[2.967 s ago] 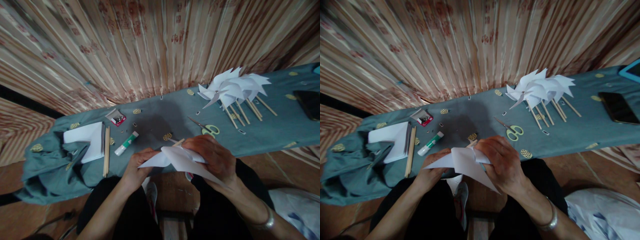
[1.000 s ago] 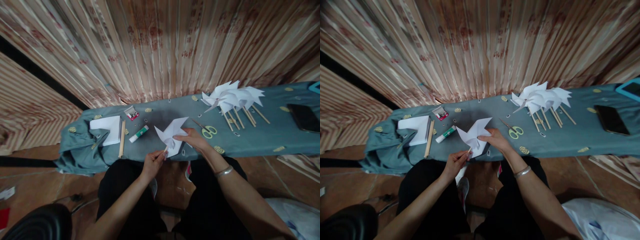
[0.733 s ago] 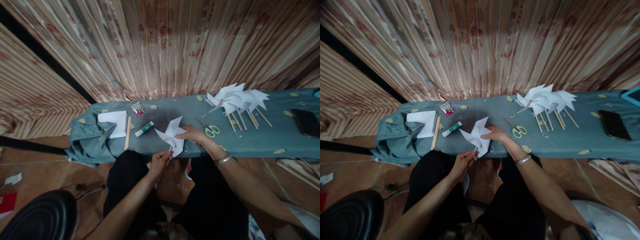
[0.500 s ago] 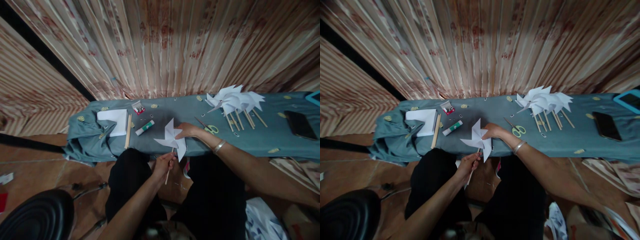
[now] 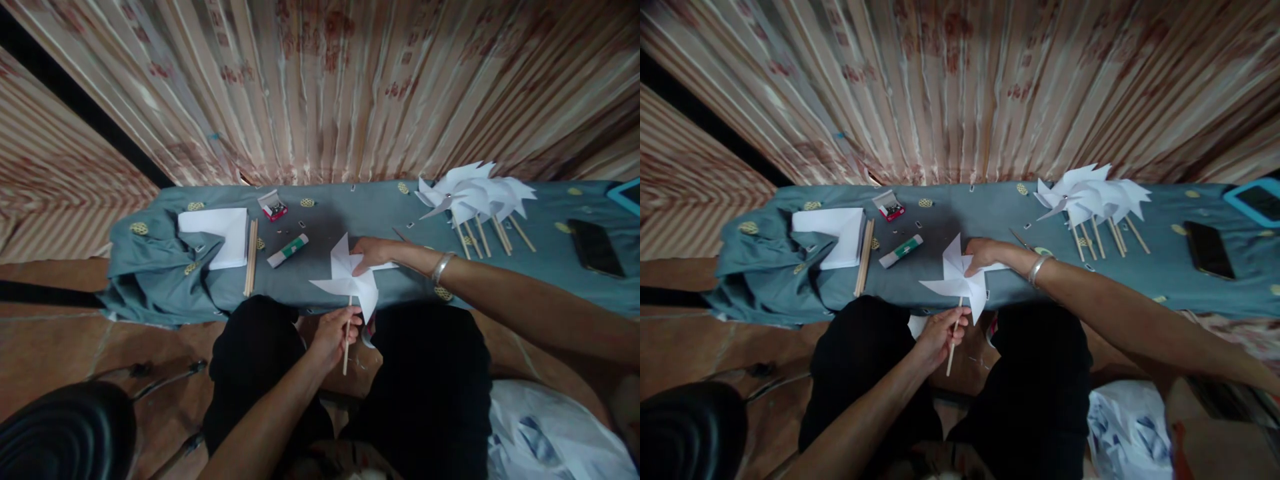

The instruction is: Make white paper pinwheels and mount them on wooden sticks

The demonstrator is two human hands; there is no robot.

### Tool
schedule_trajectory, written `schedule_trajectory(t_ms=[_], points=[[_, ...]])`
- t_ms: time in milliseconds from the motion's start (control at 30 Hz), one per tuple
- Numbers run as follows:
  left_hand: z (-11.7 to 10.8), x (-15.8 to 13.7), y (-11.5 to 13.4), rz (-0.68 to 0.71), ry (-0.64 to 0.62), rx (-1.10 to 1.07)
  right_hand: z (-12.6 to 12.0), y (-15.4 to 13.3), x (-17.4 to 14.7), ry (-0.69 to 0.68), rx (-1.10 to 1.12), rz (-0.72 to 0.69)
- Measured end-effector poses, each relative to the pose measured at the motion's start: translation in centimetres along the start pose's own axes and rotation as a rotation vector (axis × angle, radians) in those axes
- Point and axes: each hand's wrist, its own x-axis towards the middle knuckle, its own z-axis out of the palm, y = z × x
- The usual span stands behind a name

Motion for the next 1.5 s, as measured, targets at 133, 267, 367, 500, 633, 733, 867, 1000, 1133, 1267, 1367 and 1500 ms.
schedule_trajectory(t_ms=[133, 267, 367, 500, 633, 733, 867, 1000, 1133, 1267, 1367, 1500], points=[[0.0, 0.1, 0.0, -0.004, -0.019, 0.007, 0.0, 0.0, 0.1, -0.018, 0.016, 0.006], [-0.1, 0.2, -0.1, -0.019, -0.024, 0.019, -0.1, 0.1, 0.2, -0.034, 0.020, 0.018], [-0.2, 0.4, -0.3, -0.016, -0.041, 0.017, -0.1, 0.1, 0.3, -0.046, 0.020, 0.021], [-0.4, 0.5, -0.5, -0.001, -0.066, -0.008, -0.1, 0.1, 0.2, -0.048, 0.012, 0.030], [-0.5, 0.7, -0.6, -0.002, -0.061, -0.011, -0.1, -0.3, 0.0, -0.070, 0.002, 0.046], [-0.6, 0.8, -0.7, 0.002, -0.063, -0.006, -0.1, -0.5, 0.0, -0.080, -0.020, 0.070], [-0.6, 0.8, -0.8, 0.009, -0.065, -0.015, 0.0, -0.4, 0.0, -0.077, 0.016, 0.069], [-0.5, 0.6, -0.7, 0.034, -0.045, 0.003, 0.1, 0.2, 0.0, -0.075, 0.074, 0.039], [-0.3, 0.3, -0.4, 0.076, -0.031, 0.008, 0.1, 1.0, 0.3, -0.081, 0.104, 0.031], [-0.3, 0.1, -0.2, 0.096, -0.024, -0.002, 0.1, 1.3, 0.4, -0.104, 0.129, 0.021], [-0.3, 0.0, -0.2, 0.090, -0.018, -0.002, 0.0, 1.1, 0.2, -0.096, 0.113, 0.002], [-0.2, 0.1, -0.2, 0.084, -0.013, 0.001, -0.3, 0.2, -0.1, -0.088, 0.011, 0.015]])
